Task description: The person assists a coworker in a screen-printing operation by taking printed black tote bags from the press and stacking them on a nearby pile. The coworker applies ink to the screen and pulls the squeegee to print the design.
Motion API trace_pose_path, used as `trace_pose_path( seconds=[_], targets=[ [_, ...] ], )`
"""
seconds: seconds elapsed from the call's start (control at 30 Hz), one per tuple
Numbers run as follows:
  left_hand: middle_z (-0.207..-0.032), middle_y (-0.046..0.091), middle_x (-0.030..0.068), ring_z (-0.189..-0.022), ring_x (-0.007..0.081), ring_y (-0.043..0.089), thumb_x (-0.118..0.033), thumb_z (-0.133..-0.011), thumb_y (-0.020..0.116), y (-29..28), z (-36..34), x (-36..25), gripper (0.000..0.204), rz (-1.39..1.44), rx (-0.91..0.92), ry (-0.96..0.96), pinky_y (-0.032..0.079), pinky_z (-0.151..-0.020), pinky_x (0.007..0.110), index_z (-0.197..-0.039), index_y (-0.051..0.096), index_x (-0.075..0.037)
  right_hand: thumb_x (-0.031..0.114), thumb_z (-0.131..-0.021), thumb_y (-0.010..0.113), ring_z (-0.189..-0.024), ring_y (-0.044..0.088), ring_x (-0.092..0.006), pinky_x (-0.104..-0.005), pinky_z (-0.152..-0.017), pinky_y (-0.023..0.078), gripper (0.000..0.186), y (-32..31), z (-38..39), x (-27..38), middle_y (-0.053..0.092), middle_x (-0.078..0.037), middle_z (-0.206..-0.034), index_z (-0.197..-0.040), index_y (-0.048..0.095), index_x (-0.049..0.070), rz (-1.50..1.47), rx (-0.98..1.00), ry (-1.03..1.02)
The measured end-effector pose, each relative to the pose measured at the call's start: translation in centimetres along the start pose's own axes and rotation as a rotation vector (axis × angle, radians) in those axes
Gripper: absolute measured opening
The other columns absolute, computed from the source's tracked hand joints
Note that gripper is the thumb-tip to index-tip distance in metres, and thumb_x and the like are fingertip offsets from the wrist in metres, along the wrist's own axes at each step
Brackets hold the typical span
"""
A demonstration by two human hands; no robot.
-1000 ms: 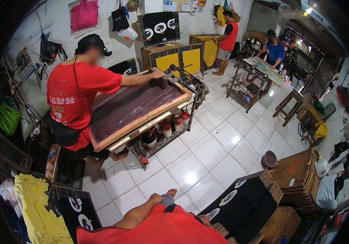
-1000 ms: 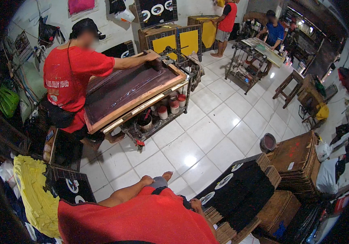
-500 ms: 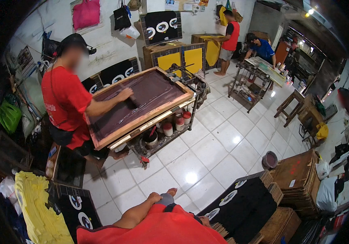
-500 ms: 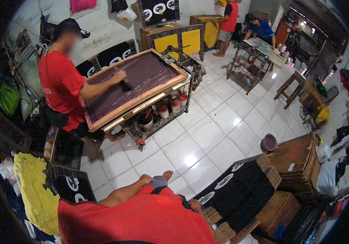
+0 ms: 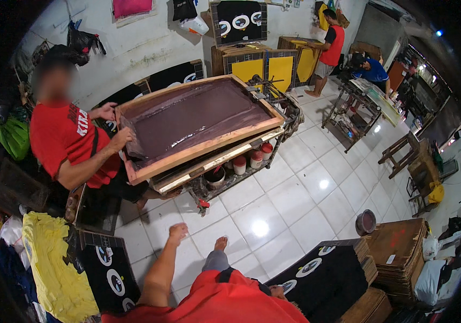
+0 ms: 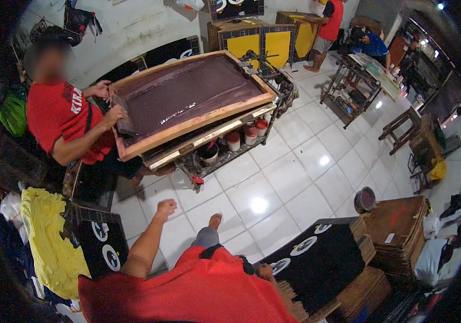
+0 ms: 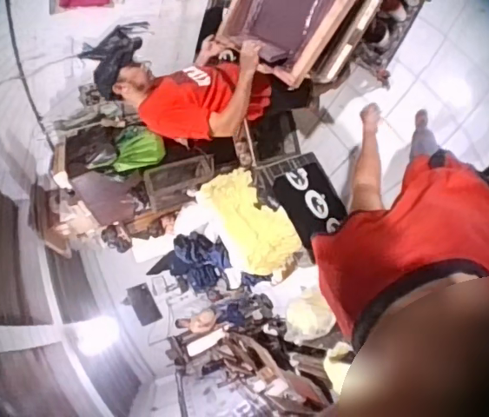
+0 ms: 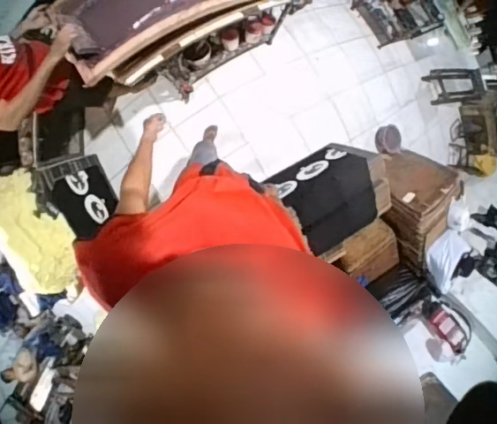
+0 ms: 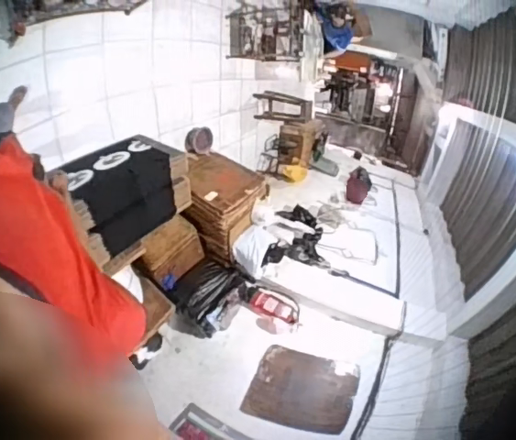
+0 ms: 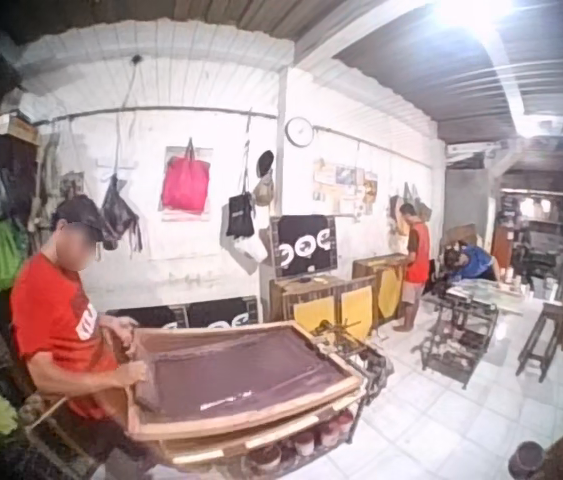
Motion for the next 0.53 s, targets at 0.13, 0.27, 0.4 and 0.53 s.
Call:
trace_pose_path(
  seconds=[0.13,0.27,0.4,0.53],
  targets=[
    [-0.107,0.054,0.0066,-0.095,0.0183,0.053,-0.023,-0.077,0.057,-5.0,-5.8,-7.4,0.034,0.194,-0.305,0.079,0.042,-0.078,0.037,-0.110,0.055,-0.012,0.008,-0.080,0.050,-0.069,0.062,-0.0174,-0.0286,-0.060,0.049,0.018,0.8,-3.1,5.0,0.065,-0.009,-0.075,-0.088,0.065,0.002,-0.264,0.044,0.081],
    [-0.122,0.044,0.0104,-0.102,0.0231,0.048,-0.020,-0.075,0.062,-9.0,-11.6,-13.3,0.046,0.419,-0.408,0.075,0.040,-0.085,0.035,-0.118,0.050,-0.009,0.004,-0.079,0.053,-0.065,0.058,-0.0152,-0.0255,-0.054,0.045,0.011,3.1,-7.8,15.9,0.061,-0.007,-0.073,-0.087,0.059,-0.001,-0.520,0.212,-0.059],
    [-0.090,0.058,0.0056,-0.071,0.0173,0.053,-0.011,-0.071,0.067,-10.6,-13.6,-16.4,0.035,0.584,-0.543,0.013,0.042,-0.061,0.026,-0.104,0.057,-0.007,0.006,-0.080,0.060,-0.065,0.056,-0.0133,-0.0251,-0.055,0.045,0.010,6.3,-11.6,36.1,0.059,-0.004,-0.073,-0.088,0.057,0.002,-0.368,0.307,-0.363],
    [-0.085,0.061,0.0032,-0.061,0.0148,0.051,-0.013,-0.065,0.075,-10.2,-9.6,-23.0,0.044,0.487,-0.321,0.093,0.039,-0.049,0.026,-0.106,0.060,-0.012,0.009,-0.079,0.059,-0.081,0.061,-0.0215,-0.0313,-0.070,0.051,0.054,5.8,-11.1,57.6,0.062,-0.016,-0.097,-0.128,0.035,0.005,-0.945,0.417,-0.339]
  ],
)
Point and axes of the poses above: each hand's wrist, its own z-axis away from the middle knuckle, its own y-axis out of the palm, x = y × z, the point moved 7 cm from there along -z, towards the middle knuckle
